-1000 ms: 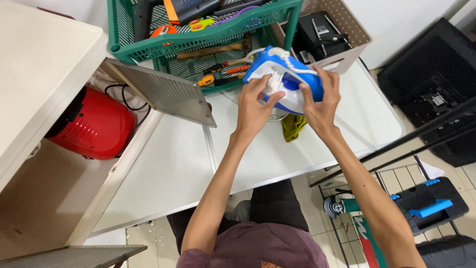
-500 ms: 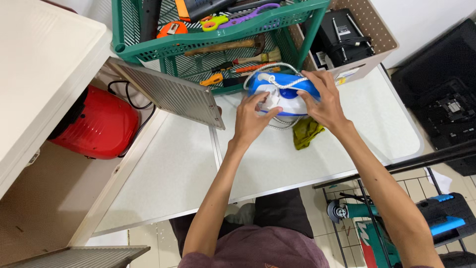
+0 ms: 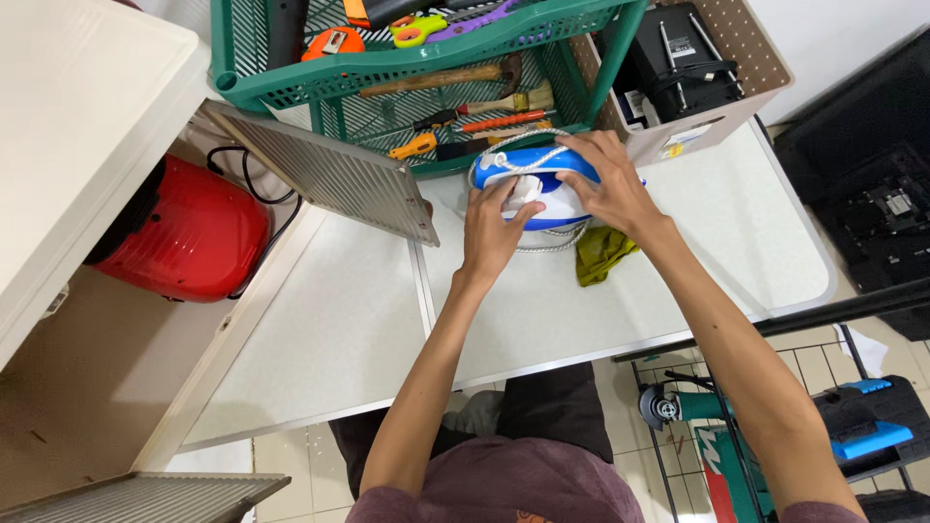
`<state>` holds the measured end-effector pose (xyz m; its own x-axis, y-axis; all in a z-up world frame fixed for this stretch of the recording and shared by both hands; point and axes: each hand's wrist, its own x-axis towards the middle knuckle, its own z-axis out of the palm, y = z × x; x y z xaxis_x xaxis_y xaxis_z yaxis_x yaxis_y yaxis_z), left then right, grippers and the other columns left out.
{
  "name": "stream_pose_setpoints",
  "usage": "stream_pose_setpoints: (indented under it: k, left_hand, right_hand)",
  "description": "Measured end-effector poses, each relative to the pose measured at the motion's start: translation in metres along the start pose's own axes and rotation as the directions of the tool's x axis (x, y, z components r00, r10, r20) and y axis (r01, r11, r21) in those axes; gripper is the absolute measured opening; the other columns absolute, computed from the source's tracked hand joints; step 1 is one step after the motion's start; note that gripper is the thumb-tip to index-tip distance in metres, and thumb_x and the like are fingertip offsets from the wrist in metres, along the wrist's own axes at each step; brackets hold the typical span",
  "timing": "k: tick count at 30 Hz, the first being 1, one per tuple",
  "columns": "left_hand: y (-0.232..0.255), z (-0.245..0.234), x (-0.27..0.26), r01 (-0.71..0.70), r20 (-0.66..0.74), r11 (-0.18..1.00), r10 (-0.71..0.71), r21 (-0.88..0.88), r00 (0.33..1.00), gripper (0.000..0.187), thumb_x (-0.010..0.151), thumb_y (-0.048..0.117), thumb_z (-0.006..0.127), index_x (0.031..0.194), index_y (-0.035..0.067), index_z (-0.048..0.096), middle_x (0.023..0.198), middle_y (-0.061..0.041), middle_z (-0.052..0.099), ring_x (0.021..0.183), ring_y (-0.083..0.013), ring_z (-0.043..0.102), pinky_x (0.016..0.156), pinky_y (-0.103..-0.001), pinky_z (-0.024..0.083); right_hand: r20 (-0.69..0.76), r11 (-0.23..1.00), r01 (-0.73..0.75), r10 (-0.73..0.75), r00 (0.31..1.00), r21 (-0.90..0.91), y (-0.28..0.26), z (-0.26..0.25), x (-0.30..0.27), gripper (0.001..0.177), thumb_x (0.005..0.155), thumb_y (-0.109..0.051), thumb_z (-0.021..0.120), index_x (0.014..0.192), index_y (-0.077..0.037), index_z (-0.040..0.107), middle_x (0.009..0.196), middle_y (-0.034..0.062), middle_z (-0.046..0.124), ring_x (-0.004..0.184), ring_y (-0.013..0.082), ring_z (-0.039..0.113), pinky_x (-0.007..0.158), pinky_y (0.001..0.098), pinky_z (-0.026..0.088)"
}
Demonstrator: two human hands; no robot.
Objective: The person wipes a black electronic device with a yellow cloth, then retrieves a blue and white iron and a red rice cooker from a cabinet, places them on the table, and wipes the rice cooker with the same cloth.
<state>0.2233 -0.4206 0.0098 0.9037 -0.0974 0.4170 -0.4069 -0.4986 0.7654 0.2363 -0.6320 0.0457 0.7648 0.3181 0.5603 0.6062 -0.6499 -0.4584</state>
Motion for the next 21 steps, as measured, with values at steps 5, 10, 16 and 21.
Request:
stream_pose_setpoints:
  k: [5, 10, 16, 21]
  left_hand:
    - [-0.006, 0.013, -0.007, -0.076, 0.022, 0.997, 0.075, 0.013, 0.997, 0.051, 0.083, 0.018, 0.083, 0.128, 0.0, 0.067, 0.12, -0.017, 0.071, 0.106, -0.0352, 0.059, 0.095, -0.042, 0.049]
    - [-0.004, 0.018, -0.015, -0.068, -0.017, 0.997, 0.067, -0.047, 0.998, 0.043, 0.085, 0.011, 0.081, 0.125, 0.002, 0.068, 0.118, -0.013, 0.071, 0.106, -0.0322, 0.06, 0.095, -0.04, 0.05]
    - [-0.008, 0.004, -0.025, 0.0, -0.074, 0.982, -0.015, -0.19, 0.997, 0.026, 0.085, 0.004, 0.079, 0.109, 0.004, 0.07, 0.109, -0.009, 0.067, 0.092, -0.0237, 0.067, 0.081, -0.034, 0.056]
    - [-0.01, -0.009, -0.03, -0.035, -0.107, 0.991, 0.021, -0.129, 0.994, 0.019, 0.084, 0.001, 0.08, 0.102, 0.004, 0.072, 0.103, -0.009, 0.069, 0.092, -0.0246, 0.065, 0.08, -0.034, 0.054]
  right_hand:
    - [-0.019, 0.995, -0.094, 0.093, 0.995, -0.022, 0.014, 0.0, -0.013, 0.044, 0.095, -0.014, 0.076, 0.136, -0.005, 0.061, 0.132, 0.0162, 0.062, 0.123, 0.037, 0.054, 0.109, 0.0472, 0.042]
    - [-0.016, 0.993, -0.107, 0.106, 0.994, -0.042, 0.014, -0.001, -0.023, 0.052, 0.097, -0.015, 0.075, 0.143, -0.004, 0.054, 0.14, 0.0181, 0.058, 0.128, 0.0396, 0.051, 0.111, 0.0468, 0.04]
    - [-0.172, 0.989, -0.087, 0.066, 0.983, -0.116, -0.013, 0.004, -0.018, 0.054, 0.089, -0.003, 0.075, 0.14, 0.0, 0.057, 0.141, 0.0203, 0.057, 0.129, 0.0399, 0.051, 0.111, 0.0481, 0.039]
    - [-0.338, 0.999, -0.029, 0.013, 0.941, -0.041, -0.048, 0.02, -0.021, 0.027, 0.096, 0.003, 0.073, 0.122, -0.002, 0.067, 0.123, 0.0134, 0.062, 0.117, 0.0309, 0.057, 0.102, 0.0425, 0.048]
